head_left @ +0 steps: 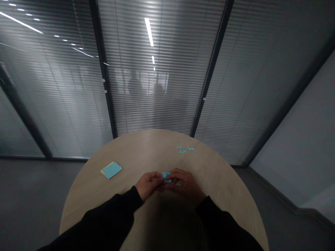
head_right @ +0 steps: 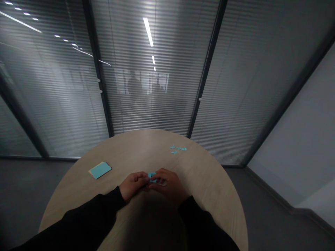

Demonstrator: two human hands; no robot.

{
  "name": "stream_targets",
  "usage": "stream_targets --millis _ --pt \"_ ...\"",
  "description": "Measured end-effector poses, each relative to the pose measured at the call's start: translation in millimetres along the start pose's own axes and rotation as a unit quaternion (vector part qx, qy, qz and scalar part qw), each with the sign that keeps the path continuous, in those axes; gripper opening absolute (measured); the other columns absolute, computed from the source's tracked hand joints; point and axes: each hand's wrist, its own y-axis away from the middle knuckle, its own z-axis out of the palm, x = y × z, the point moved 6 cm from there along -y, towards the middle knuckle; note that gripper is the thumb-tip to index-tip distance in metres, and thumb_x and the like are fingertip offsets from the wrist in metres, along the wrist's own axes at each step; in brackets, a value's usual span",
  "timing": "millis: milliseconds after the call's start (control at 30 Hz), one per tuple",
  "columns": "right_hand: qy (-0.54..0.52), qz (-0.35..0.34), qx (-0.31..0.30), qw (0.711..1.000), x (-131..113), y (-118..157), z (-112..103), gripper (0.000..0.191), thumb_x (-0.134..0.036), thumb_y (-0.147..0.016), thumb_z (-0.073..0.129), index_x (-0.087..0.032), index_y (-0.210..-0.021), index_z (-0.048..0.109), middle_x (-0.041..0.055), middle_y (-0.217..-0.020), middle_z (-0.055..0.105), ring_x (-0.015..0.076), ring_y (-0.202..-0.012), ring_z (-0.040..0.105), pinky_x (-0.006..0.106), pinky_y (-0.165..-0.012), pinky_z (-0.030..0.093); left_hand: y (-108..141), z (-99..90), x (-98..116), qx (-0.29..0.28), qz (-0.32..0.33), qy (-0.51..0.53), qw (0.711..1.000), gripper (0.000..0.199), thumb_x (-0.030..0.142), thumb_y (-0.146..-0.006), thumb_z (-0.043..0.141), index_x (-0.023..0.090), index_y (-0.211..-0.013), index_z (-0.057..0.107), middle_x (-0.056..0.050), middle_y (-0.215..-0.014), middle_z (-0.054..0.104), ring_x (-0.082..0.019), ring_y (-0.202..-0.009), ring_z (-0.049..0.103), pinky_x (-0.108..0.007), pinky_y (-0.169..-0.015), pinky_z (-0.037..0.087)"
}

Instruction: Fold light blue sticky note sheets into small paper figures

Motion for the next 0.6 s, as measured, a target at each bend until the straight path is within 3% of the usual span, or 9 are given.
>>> stream_targets --millis 167,467,600 --pt "0.008 -0.007 -0.003 1.000 1.1 -0.4 1.6 0.023 -0.042 -0.087 0.069 -0.021 -0.096 0.073 0.0035 -0.082 0.069 0.0145 -0.069 0.064 0.025 -0.064 0.052 0.5 -2.3 4.4 0.023 0.013 -0.005 1.000 0.048 0.052 -0.060 0.085 0.013 -0.076 0.062 -0.002 -0.062 0.068 -0.012 -0.053 0.060 -0.025 -0.058 0.046" --pt "0.014 0.010 -0.002 1.000 5.8 1.2 -0.5 0.024 -0.045 -0.087 0.069 -0.021 -0.089 0.073 0.0020 -0.079 0.070 0.0147 -0.069 0.064 0.026 -0.064 0.051 1.0 0.9 7.0 0.004 0.027 -0.055 0.998 0.046 0.055 -0.064 0.080 0.015 -0.075 0.060 -0.001 -0.058 0.066 -0.011 -0.050 0.056 -0.024 -0.055 0.040" --pt "0.015 0.001 -0.018 1.000 6.4 1.9 0.3 0.024 -0.043 -0.085 0.072 -0.022 -0.097 0.073 0.0025 -0.084 0.071 0.0148 -0.071 0.065 0.026 -0.064 0.051 -0.7 -0.8 5.9 0.005 0.022 -0.037 0.999 0.046 0.054 -0.062 0.081 0.015 -0.072 0.059 -0.001 -0.058 0.065 -0.011 -0.050 0.055 -0.024 -0.054 0.040"
